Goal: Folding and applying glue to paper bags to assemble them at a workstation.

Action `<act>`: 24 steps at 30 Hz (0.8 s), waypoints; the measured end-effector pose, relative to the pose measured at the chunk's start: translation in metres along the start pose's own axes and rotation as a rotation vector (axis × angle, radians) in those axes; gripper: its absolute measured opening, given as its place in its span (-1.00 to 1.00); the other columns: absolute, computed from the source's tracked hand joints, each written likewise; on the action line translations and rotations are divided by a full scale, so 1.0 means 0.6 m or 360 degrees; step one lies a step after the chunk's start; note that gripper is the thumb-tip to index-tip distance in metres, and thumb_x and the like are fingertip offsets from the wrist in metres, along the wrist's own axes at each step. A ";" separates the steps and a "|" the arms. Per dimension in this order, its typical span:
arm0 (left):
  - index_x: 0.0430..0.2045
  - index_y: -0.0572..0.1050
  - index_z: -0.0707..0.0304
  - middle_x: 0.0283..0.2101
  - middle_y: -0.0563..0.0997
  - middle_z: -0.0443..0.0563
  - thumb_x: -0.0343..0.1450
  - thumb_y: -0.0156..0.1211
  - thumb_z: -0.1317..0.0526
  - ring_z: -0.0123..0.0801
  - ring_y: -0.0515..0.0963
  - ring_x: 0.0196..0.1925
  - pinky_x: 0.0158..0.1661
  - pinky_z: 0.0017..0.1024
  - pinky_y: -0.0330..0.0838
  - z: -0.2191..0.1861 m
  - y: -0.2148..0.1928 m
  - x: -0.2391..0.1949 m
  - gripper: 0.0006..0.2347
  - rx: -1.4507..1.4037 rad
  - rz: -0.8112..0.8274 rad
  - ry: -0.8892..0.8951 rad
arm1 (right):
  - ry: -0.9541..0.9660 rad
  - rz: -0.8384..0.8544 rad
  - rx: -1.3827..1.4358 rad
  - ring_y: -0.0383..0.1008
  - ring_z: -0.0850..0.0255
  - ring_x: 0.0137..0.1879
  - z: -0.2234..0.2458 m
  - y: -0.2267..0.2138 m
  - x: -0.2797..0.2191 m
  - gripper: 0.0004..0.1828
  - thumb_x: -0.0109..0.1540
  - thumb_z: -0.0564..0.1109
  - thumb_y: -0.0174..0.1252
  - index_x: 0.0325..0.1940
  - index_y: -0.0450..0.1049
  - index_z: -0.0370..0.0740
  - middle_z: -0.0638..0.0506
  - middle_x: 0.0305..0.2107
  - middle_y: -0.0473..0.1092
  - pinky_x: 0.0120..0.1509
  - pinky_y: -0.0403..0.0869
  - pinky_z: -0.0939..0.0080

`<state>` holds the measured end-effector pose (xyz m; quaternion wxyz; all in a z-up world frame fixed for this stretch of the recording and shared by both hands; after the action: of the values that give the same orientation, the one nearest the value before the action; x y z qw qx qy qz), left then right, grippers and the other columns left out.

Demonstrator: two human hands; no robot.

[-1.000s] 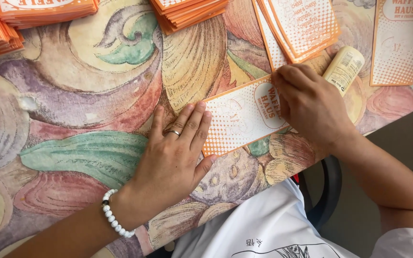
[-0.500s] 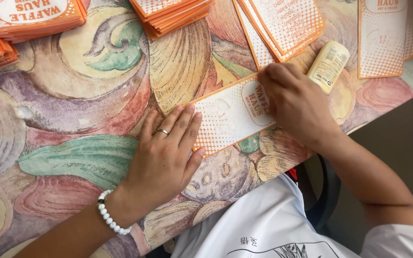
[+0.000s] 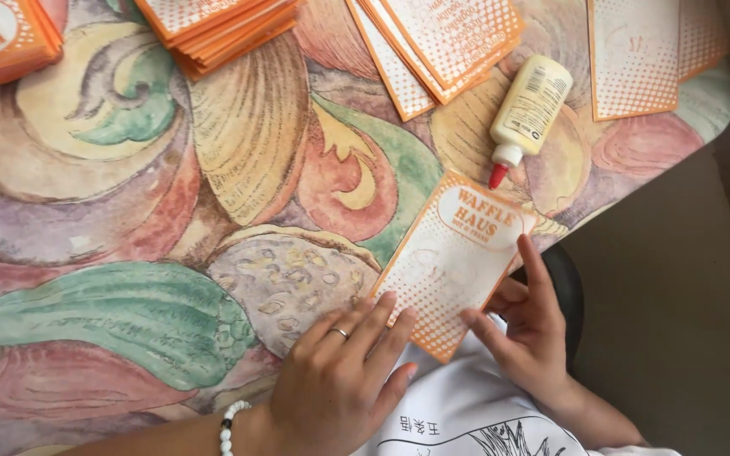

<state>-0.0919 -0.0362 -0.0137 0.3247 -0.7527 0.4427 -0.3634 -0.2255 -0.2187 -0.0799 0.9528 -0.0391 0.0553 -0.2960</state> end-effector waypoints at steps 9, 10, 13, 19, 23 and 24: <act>-0.06 0.56 0.40 -0.18 0.74 0.13 0.46 0.25 0.27 -0.23 0.75 -0.28 -0.40 -0.33 0.57 0.019 -0.017 0.068 -0.77 -0.0265 -0.0012 0.0160 | -0.0939 -0.0223 -0.0602 0.24 -0.14 0.49 0.121 -0.190 0.232 -0.32 0.39 -0.23 0.19 0.55 0.16 -0.52 -0.34 0.46 0.17 0.29 0.38 -0.05; -0.06 0.56 0.40 -0.18 0.74 0.13 0.46 0.25 0.27 -0.23 0.75 -0.28 -0.40 -0.33 0.57 0.028 -0.017 0.080 -0.77 -0.0262 -0.0012 0.0173 | -0.0945 -0.0235 -0.0604 0.24 -0.14 0.49 0.126 -0.218 0.272 -0.32 0.39 -0.23 0.19 0.55 0.16 -0.52 -0.34 0.46 0.17 0.29 0.38 -0.05; -0.14 0.59 0.40 -0.27 0.75 0.08 0.43 0.26 0.34 -0.37 0.68 -0.46 -0.52 -0.40 0.46 0.059 -0.021 0.109 -0.83 -0.0150 -0.0129 0.0167 | -0.0217 -0.0445 -0.1073 -0.19 0.44 -0.33 0.069 -0.329 0.381 -0.73 0.23 -0.43 -0.05 -0.23 0.06 -0.15 0.22 -0.48 -0.11 -0.28 -0.19 0.27; -0.19 0.64 0.34 -0.33 0.74 0.04 0.44 0.28 0.31 -0.41 0.65 -0.52 -0.56 -0.44 0.46 0.113 -0.016 0.131 -0.86 -0.0145 -0.0129 -0.0014 | -0.1243 -0.0301 -0.2122 0.28 -0.29 0.35 0.135 -0.190 0.306 -0.52 0.24 -0.56 0.44 0.24 0.54 -0.65 -0.44 0.25 0.37 0.17 0.57 -0.29; -0.25 0.65 0.30 -0.36 0.72 0.00 0.41 0.33 0.30 -0.31 0.67 -0.46 -0.50 -0.33 0.50 0.115 0.005 0.158 -0.89 -0.0161 -0.0121 0.0026 | -0.1262 0.0589 -0.1890 0.20 -0.34 0.56 0.129 -0.072 0.285 -0.42 0.22 -0.40 0.23 0.35 0.50 -0.25 -0.34 0.44 0.24 0.58 0.35 -0.29; -0.27 0.64 0.28 -0.38 0.71 -0.01 0.40 0.35 0.30 -0.30 0.65 -0.46 -0.51 -0.34 0.47 0.114 0.009 0.166 -0.90 -0.0184 -0.0122 0.0054 | -0.1311 0.0742 -0.1911 0.18 -0.38 0.55 0.127 -0.051 0.285 -0.48 0.26 -0.26 0.22 0.34 0.49 -0.18 -0.29 0.43 0.24 0.54 0.32 -0.35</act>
<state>-0.0026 -0.1171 -0.0284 0.2589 -0.7804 0.4392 -0.3620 -0.0928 -0.3378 -0.0152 0.7494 -0.6449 -0.1464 0.0322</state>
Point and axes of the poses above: each hand's wrist, its own x-axis towards the middle knuckle, its own y-axis out of the palm, z = x × y, the point moved 6 cm from there along x, towards the middle knuckle
